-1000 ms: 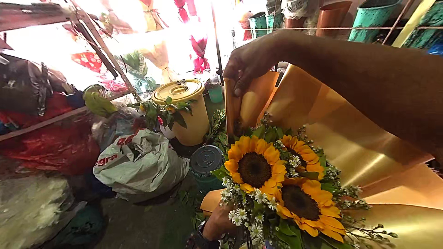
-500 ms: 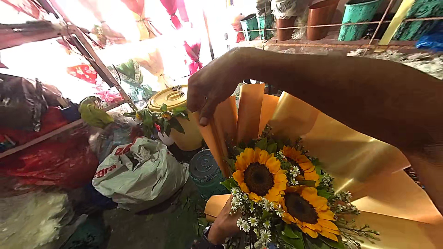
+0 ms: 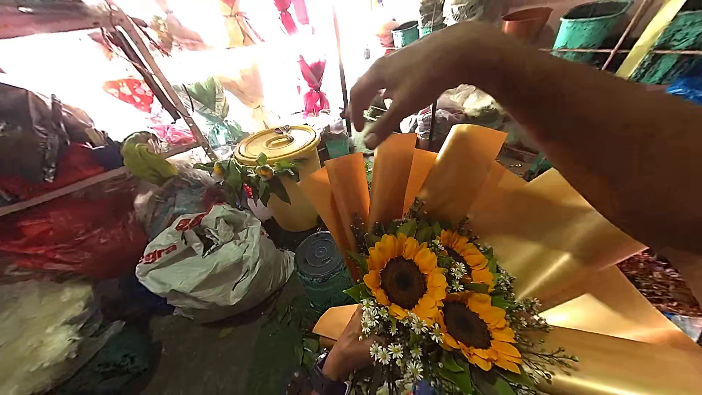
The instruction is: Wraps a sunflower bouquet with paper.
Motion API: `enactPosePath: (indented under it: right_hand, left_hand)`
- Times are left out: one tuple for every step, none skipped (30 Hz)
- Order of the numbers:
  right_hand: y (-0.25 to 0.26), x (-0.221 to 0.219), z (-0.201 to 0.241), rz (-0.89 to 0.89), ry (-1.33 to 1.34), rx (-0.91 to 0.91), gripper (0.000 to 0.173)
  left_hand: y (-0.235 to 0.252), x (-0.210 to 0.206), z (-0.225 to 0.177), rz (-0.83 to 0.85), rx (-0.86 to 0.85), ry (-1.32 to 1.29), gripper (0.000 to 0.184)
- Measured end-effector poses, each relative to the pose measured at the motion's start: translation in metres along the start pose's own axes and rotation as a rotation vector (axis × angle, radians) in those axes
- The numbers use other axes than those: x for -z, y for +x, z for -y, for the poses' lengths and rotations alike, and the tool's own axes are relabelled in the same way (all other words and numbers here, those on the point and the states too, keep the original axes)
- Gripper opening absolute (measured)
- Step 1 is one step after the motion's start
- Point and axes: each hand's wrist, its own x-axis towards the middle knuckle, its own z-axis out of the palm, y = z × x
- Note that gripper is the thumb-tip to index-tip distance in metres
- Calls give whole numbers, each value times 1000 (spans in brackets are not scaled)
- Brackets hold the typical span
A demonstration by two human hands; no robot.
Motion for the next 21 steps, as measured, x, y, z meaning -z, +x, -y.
enactPosePath:
  right_hand:
    - [-7, 1, -5, 31, 34, -22, 43]
    - [-13, 0, -9, 58, 74, -52, 43]
    - [-17, -3, -11, 62, 104, -78, 43]
    - [-19, -5, -13, 83, 122, -93, 43]
    - [-20, -9, -16, 97, 121, -89, 43]
    - [-19, -12, -18, 106, 112, -74, 40]
    - [-16, -16, -22, 101, 88, -25, 36]
    - [-12, -19, -27, 74, 81, 46, 30]
    - [-8, -22, -32, 49, 114, 113, 25]
    - [-4, -24, -37, 28, 165, 168, 22]
    - [1, -27, -40, 12, 207, 204, 20]
    - [6, -29, -43, 11, 218, 231, 20]
    - [11, -32, -46, 15, 226, 239, 20]
    - [14, -36, -47, 19, 229, 241, 19]
    - [16, -39, -48, 21, 228, 235, 18]
    - [17, -42, -46, 18, 230, 210, 18]
    - [18, -44, -45, 24, 225, 189, 18]
    - [20, -46, -45, 23, 229, 179, 17]
    - [22, -48, -45, 14, 238, 170, 18]
    - [25, -50, -44, -8, 245, 149, 19]
    - [27, -50, -44, -35, 233, 111, 21]
  left_hand:
    - [1, 0, 3, -1, -18, -20, 44]
    - [3, -1, 6, -2, -35, -34, 45]
    - [5, -1, 9, 5, -51, -47, 45]
    - [6, -2, 9, 9, -64, -60, 46]
    - [7, -3, 8, 7, -69, -72, 46]
    - [9, -4, 5, -2, -62, -70, 48]
    - [10, -6, 2, -14, -44, -51, 49]
    - [11, -8, 0, -28, -34, -34, 50]
    - [9, -8, 0, -33, -45, -17, 49]
    - [7, -8, 2, -34, -71, 2, 46]
    - [5, -7, 5, -24, -111, 30, 43]
    - [3, -6, 9, -7, -150, 51, 42]
    - [1, -7, 12, 2, -157, 37, 40]
    - [0, -8, 15, 6, -133, -15, 37]
    - [0, -11, 16, -9, -81, -77, 34]
    - [1, -13, 17, -20, -29, -122, 31]
    - [2, -15, 17, -26, 14, -143, 30]
    - [3, -15, 17, -27, 31, -144, 30]
    - [3, -14, 16, -31, 27, -133, 30]
    - [3, -14, 17, -47, 24, -117, 29]
    - [3, -13, 19, -65, 38, -70, 29]
